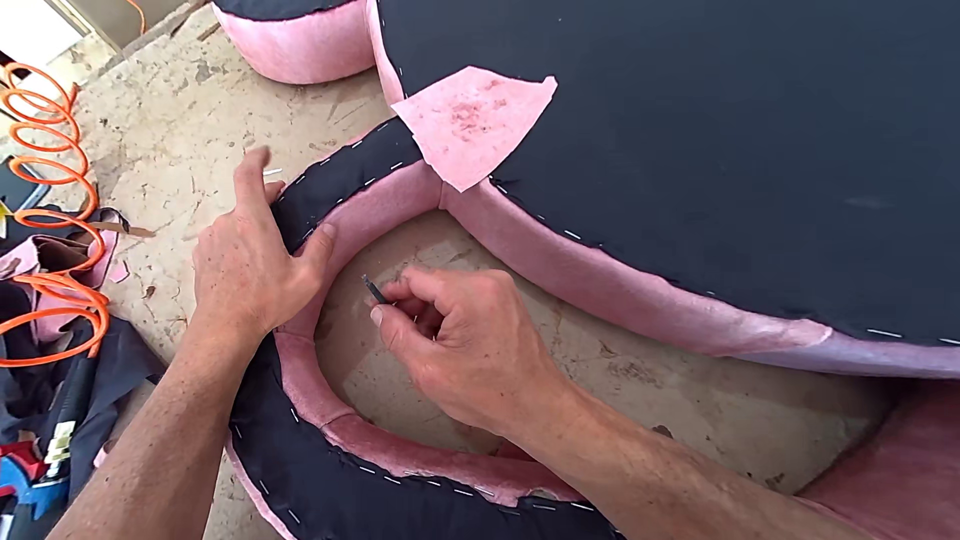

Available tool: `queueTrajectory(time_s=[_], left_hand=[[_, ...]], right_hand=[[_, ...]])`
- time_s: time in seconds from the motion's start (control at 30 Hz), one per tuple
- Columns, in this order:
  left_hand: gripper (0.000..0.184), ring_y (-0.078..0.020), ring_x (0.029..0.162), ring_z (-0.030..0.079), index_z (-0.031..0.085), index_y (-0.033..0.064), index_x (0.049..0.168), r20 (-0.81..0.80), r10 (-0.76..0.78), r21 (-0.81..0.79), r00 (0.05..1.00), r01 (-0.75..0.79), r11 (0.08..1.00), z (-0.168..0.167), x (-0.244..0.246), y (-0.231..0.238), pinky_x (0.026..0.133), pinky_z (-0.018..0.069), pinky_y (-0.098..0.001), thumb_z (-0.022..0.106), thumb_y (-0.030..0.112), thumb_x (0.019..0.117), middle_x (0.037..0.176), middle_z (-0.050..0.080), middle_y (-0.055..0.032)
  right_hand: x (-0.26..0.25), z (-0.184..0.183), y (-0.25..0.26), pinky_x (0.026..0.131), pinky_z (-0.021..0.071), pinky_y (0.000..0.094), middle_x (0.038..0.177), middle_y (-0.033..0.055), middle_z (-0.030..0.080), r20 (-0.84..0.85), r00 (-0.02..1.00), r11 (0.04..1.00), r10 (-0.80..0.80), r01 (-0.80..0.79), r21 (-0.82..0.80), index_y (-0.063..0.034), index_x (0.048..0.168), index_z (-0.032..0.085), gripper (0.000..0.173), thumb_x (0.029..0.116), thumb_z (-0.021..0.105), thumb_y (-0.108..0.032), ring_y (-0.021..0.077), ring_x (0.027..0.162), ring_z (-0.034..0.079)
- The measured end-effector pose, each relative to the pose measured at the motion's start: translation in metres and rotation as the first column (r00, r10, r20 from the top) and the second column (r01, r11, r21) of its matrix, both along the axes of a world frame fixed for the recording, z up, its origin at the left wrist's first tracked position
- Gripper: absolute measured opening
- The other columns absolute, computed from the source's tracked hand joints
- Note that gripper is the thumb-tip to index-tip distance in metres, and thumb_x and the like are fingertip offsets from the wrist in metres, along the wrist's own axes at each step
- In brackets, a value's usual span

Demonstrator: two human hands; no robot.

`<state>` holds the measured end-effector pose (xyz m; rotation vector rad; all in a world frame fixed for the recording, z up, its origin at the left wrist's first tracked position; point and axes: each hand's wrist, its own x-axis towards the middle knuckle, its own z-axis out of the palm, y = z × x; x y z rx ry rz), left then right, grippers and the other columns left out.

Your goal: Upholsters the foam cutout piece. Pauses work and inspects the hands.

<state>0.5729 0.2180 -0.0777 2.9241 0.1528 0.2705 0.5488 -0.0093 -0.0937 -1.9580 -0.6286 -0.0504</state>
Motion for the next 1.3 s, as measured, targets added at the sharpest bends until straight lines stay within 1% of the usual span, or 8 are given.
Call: queueTrajectory(time_s=[0.1, 0.3, 0.47, 0.6, 0.73, 1.03, 1.17, 1.3], left_hand=[[0.076, -0.0360, 0.108, 0.070, 0.034, 0.0128, 0.154, 0.010, -0.038, -0.080, 0.999, 0.038, 0.996, 0.000, -0.002, 0.006, 0.078, 0.0531, -0.0662, 0.052, 0.052, 0.0907, 0.131, 0.069, -0.0095], [0.067, -0.0075, 0.110, 0.069, 0.032, 0.0157, 0.152, 0.027, -0.002, -0.553, 1.000, 0.017, 0.833, 0.002, -0.007, 0.016, 0.090, 0.0593, -0.0305, 0.057, 0.030, 0.0916, 0.134, 0.067, -0.0016], [0.089, -0.0253, 0.113, 0.070, 0.026, 0.0099, 0.157, 0.087, -0.016, -0.205, 0.996, 0.034, 0.978, -0.002, -0.003, 0.009, 0.094, 0.0559, -0.0526, 0.067, 0.050, 0.0892, 0.130, 0.068, -0.0110], [0.082, -0.0134, 0.114, 0.069, 0.023, 0.0109, 0.159, 0.086, -0.027, -0.380, 0.996, 0.058, 0.923, 0.000, -0.010, 0.016, 0.095, 0.0582, -0.0364, 0.057, 0.052, 0.0959, 0.135, 0.065, -0.0073], [0.097, -0.0368, 0.113, 0.068, 0.025, 0.0105, 0.159, 0.042, -0.029, -0.099, 0.999, 0.033, 0.995, -0.002, -0.002, 0.006, 0.086, 0.0533, -0.0655, 0.067, 0.058, 0.0848, 0.134, 0.066, -0.0134], [0.086, -0.0378, 0.111, 0.069, 0.028, 0.0105, 0.158, 0.048, -0.035, -0.069, 0.998, 0.038, 0.997, -0.002, -0.003, 0.007, 0.083, 0.0531, -0.0657, 0.051, 0.064, 0.0946, 0.134, 0.066, -0.0142], [0.063, -0.0182, 0.112, 0.069, 0.038, 0.0127, 0.154, 0.120, 0.040, -0.449, 0.992, 0.019, 0.894, 0.000, -0.007, 0.020, 0.093, 0.0571, -0.0425, 0.028, 0.054, 0.1071, 0.129, 0.067, -0.0091], [0.052, -0.0154, 0.101, 0.072, 0.049, 0.0116, 0.143, 0.150, 0.254, -0.727, 0.956, -0.068, 0.684, 0.001, -0.009, 0.023, 0.086, 0.0610, -0.0356, 0.031, 0.047, 0.1097, 0.120, 0.070, -0.0045]], right_hand=[[0.000, 0.000, 0.000, 0.046, 0.0446, 0.0184, 0.066, -0.0111, 0.062, -0.007, 1.000, 1.000, -0.002, 0.002, 0.016, -0.0170, 0.091, 0.075, 0.011, 0.0946, 0.065, -0.021, -0.0020, 0.054, 0.055], [0.000, 0.001, -0.001, 0.047, 0.0455, 0.0192, 0.067, -0.0111, 0.063, -0.007, 1.000, 1.000, 0.001, -0.001, 0.010, -0.0173, 0.090, 0.075, 0.011, 0.0939, 0.065, -0.021, -0.0017, 0.055, 0.056], [0.000, 0.000, 0.000, 0.046, 0.0443, 0.0198, 0.065, -0.0110, 0.061, -0.002, 1.000, 1.000, 0.010, -0.010, 0.011, -0.0173, 0.088, 0.074, 0.012, 0.0943, 0.064, -0.021, -0.0010, 0.054, 0.054], [0.000, 0.000, -0.001, 0.047, 0.0457, 0.0193, 0.066, -0.0108, 0.062, 0.004, 1.000, 1.000, 0.005, -0.005, 0.017, -0.0169, 0.090, 0.075, 0.012, 0.0944, 0.064, -0.020, -0.0015, 0.055, 0.056], [0.000, 0.000, -0.001, 0.046, 0.0446, 0.0198, 0.066, -0.0108, 0.062, 0.008, 1.000, 1.000, 0.007, -0.007, 0.005, -0.0170, 0.089, 0.074, 0.012, 0.0941, 0.064, -0.021, -0.0010, 0.054, 0.055], [0.001, 0.003, -0.001, 0.044, 0.0429, 0.0186, 0.065, -0.0106, 0.061, 0.001, 1.000, 1.000, 0.021, -0.021, -0.015, -0.0159, 0.090, 0.075, 0.012, 0.0945, 0.064, -0.019, -0.0016, 0.053, 0.054], [0.001, 0.002, -0.002, 0.045, 0.0439, 0.0170, 0.067, -0.0107, 0.063, 0.022, 1.000, 1.000, 0.015, -0.015, -0.022, -0.0156, 0.091, 0.075, 0.012, 0.0949, 0.064, -0.019, -0.0026, 0.054, 0.055], [0.000, -0.001, -0.001, 0.045, 0.0454, 0.0165, 0.067, -0.0108, 0.062, 0.053, 0.998, 0.999, 0.029, -0.027, -0.039, -0.0156, 0.090, 0.074, 0.012, 0.0940, 0.063, -0.020, -0.0027, 0.055, 0.055]])
